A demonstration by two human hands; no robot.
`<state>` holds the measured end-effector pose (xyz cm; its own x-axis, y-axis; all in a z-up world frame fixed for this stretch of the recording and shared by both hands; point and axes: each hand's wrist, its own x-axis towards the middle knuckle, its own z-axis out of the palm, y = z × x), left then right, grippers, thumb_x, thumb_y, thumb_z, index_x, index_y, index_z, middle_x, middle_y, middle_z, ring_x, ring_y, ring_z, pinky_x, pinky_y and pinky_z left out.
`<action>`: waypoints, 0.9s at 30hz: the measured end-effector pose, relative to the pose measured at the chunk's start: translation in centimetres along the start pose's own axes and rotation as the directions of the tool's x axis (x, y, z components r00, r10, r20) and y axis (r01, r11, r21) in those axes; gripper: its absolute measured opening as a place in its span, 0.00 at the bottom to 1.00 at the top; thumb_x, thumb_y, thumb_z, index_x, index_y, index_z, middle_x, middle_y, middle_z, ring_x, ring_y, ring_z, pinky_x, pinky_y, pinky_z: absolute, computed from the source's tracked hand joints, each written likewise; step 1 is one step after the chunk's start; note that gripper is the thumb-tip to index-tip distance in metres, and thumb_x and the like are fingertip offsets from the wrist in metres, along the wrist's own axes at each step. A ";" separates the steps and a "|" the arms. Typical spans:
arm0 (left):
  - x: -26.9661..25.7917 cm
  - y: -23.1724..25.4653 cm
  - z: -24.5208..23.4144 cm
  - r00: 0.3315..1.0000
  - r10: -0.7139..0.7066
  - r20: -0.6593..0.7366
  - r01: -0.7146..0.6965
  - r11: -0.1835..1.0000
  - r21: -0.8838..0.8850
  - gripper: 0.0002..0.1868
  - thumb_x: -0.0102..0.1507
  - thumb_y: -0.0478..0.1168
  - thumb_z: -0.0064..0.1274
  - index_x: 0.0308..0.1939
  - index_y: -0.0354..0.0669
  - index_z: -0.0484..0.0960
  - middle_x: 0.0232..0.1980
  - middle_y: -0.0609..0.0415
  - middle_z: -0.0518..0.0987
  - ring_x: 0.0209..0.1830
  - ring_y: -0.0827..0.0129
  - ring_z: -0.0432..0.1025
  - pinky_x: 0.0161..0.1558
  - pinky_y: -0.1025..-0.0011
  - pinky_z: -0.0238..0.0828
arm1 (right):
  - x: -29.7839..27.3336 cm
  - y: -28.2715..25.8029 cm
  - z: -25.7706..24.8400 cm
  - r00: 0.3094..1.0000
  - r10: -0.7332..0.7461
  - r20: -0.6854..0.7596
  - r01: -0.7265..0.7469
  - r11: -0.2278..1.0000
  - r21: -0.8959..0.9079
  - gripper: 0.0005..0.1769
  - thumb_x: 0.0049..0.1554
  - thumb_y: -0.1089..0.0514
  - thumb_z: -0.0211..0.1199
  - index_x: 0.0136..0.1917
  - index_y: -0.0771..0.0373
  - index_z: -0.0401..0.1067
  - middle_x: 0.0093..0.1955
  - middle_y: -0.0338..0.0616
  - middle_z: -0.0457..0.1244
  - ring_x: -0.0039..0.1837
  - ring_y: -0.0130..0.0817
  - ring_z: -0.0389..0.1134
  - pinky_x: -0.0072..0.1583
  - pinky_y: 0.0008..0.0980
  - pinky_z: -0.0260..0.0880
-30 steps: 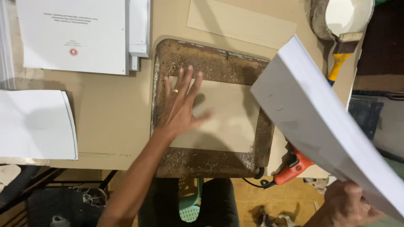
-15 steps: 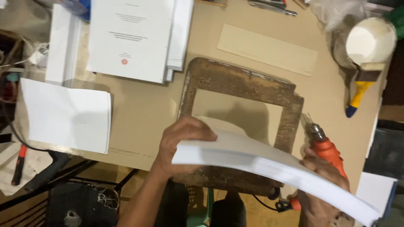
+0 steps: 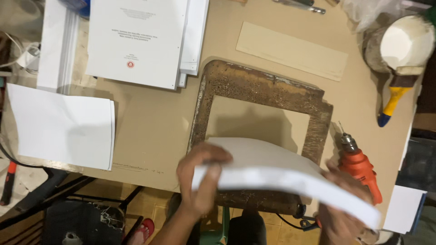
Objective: The person aligns a stack of paper with cardboard sheets in a frame and uses a drill to create holes through the stack.
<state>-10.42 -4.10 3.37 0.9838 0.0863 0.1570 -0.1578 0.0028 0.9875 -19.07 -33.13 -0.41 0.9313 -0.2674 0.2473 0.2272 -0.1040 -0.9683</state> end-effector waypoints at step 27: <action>2.4 0.4 -2.3 0.964 -0.147 0.223 0.122 0.985 0.124 0.21 0.69 0.50 0.53 0.59 0.41 0.77 0.59 0.52 0.83 0.63 0.59 0.79 0.68 0.59 0.72 | 2.8 3.9 -3.8 0.857 0.511 0.072 -0.513 0.826 0.232 0.19 0.77 0.41 0.41 0.66 0.53 0.65 0.98 0.59 0.30 0.68 0.26 0.51 0.78 0.30 0.42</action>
<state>-8.32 -1.56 4.10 0.9902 -0.1396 0.0097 -0.0253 -0.1099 0.9936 -16.70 -37.87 -3.34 0.9343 -0.2131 -0.2856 -0.2235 0.2738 -0.9355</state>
